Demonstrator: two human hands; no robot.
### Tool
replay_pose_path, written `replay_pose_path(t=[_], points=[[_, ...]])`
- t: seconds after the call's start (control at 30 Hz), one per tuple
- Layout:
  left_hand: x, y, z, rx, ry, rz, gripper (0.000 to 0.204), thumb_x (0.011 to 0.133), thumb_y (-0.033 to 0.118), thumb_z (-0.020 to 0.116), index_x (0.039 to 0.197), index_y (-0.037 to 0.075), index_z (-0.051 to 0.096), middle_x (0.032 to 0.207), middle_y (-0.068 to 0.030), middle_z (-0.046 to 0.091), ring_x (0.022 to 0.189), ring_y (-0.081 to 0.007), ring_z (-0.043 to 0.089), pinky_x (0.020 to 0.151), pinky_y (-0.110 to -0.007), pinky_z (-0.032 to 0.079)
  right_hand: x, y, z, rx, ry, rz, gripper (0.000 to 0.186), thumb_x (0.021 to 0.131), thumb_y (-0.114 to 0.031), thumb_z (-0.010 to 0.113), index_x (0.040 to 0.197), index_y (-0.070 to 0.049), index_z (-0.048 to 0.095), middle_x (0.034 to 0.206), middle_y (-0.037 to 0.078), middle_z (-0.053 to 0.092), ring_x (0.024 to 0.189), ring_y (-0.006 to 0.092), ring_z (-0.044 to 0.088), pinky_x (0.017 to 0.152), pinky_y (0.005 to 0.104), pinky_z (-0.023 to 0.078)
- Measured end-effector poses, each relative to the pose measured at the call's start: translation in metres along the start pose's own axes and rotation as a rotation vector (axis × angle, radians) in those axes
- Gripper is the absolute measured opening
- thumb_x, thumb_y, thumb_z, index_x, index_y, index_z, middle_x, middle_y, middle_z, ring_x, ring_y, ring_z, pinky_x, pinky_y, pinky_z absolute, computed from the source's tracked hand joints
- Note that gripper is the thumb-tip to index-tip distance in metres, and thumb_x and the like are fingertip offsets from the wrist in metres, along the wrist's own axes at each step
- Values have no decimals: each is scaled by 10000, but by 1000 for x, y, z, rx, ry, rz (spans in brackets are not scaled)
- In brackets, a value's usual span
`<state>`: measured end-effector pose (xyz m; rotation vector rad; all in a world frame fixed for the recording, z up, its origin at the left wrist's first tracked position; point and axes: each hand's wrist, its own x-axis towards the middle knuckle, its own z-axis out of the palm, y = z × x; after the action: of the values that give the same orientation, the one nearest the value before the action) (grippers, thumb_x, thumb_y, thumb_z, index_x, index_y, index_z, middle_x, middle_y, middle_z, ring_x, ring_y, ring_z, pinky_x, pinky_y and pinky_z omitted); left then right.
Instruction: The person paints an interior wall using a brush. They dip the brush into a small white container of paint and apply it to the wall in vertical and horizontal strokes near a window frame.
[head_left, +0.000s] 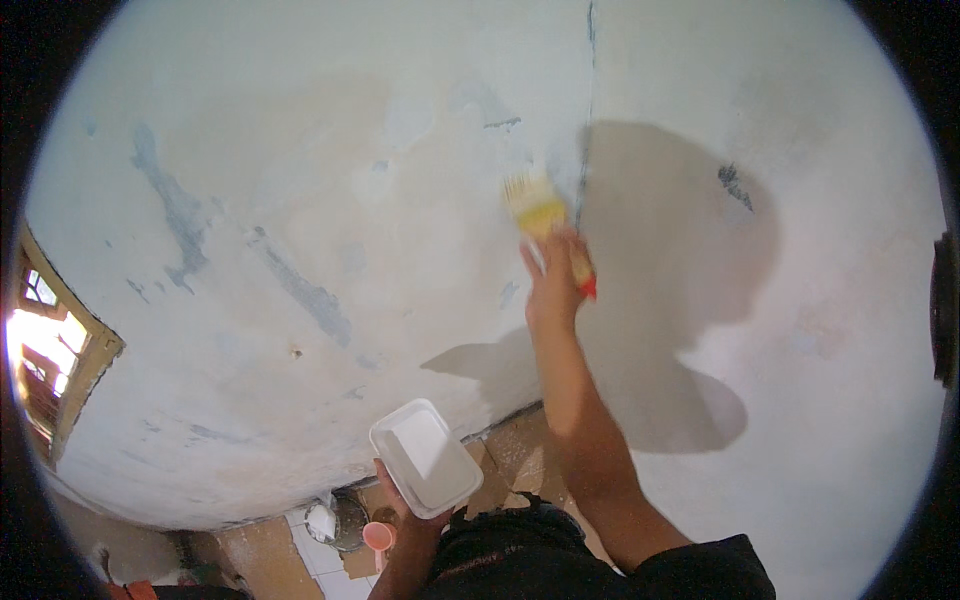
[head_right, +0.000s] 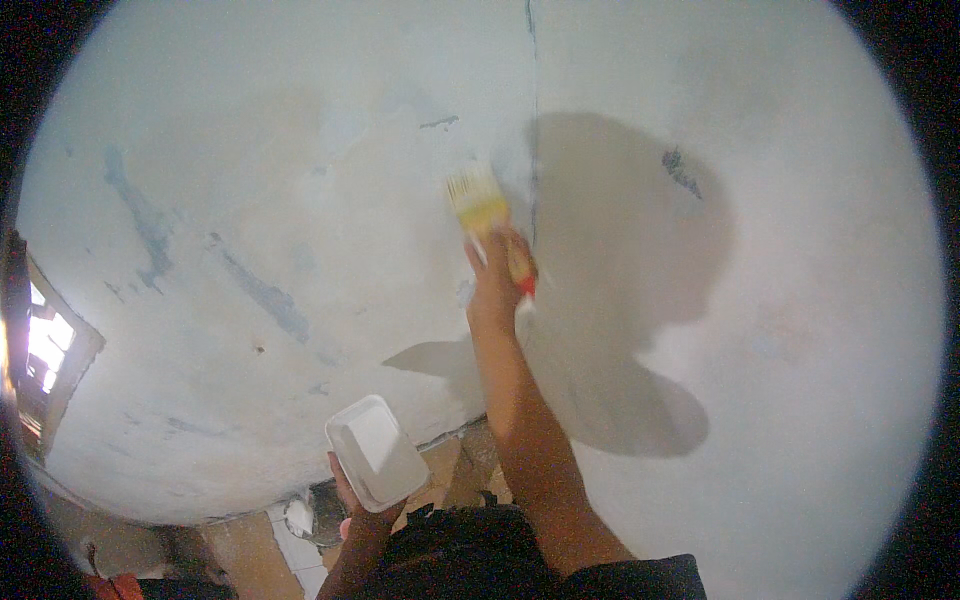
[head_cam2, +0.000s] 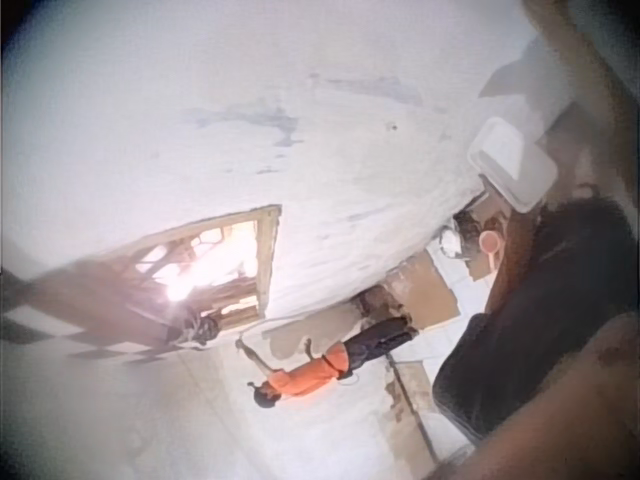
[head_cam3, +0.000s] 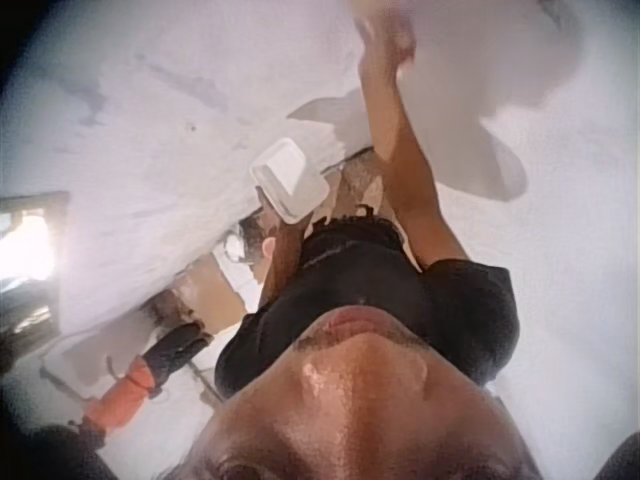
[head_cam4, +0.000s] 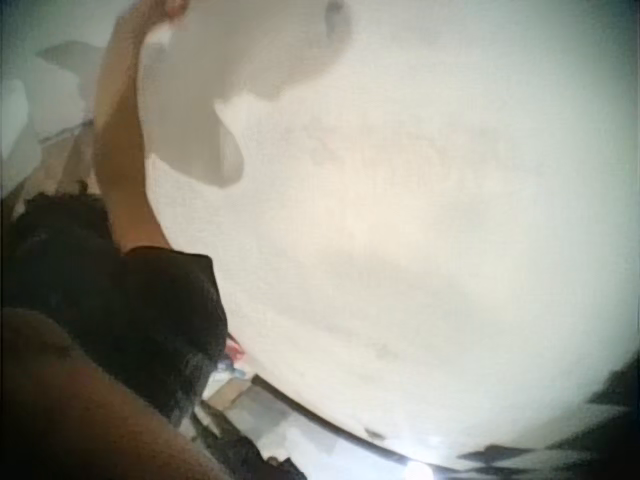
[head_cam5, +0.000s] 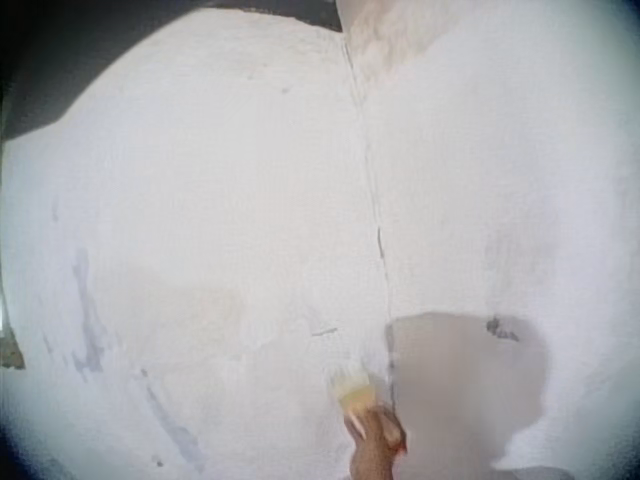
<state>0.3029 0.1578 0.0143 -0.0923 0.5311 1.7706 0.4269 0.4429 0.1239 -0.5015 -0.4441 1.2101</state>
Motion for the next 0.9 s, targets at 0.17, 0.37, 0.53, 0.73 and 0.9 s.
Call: replay_pose_path(t=[0.17, 0.37, 0.53, 0.73, 0.9], points=[[0, -4, 3, 55, 38, -1, 709, 940, 692, 289, 1446, 212, 418, 1340, -72, 549, 1178, -320, 574, 951, -535, 503, -5, 27, -86, -157, 268, 162, 179, 906, -150, 652, 1062, -87, 590, 1065, 57, 621, 979, 175, 615, 855, 367, 536], [-9, -5, 5, 99, 26, -24, 697, 951, 679, 277, 1446, 208, 412, 1323, -72, 557, 1161, -317, 584, 936, -526, 512, 37, -78, 78, -151, -134, -140, 190, 852, -148, 714, 982, -87, 589, 988, 41, 621, 865, 154, 630, 704, 312, 565], [-6, -4, 3, 89, 36, -17, 705, 941, 691, 279, 1442, 215, 419, 1323, -67, 559, 1152, -318, 591, 921, -527, 520, 43, -146, 175, 50, -441, -418, 351, 873, -132, 677, 1177, -20, 541, 1137, 132, 603, 1039, 263, 628, 908, 401, 555], [-4, -1, -5, 31, 46, 7, 701, 936, 687, 298, 1434, 214, 436, 1334, -63, 556, 1180, -321, 573, 957, -539, 495, 46, -38, 44, 96, -298, -46, 604, 927, -320, 661, 1409, -93, 375, 1346, 125, 487, 1236, 312, 518, 1047, 491, 427], [-3, -8, -3, 24, 52, 4, 708, 931, 687, 324, 1432, 202, 442, 1345, -63, 552, 1189, -326, 565, 973, -544, 482, -4, 44, -122, -135, 204, 178, 319, 936, -235, 644, 1206, -123, 518, 1180, 40, 589, 1001, 204, 603, 879, 400, 506]])
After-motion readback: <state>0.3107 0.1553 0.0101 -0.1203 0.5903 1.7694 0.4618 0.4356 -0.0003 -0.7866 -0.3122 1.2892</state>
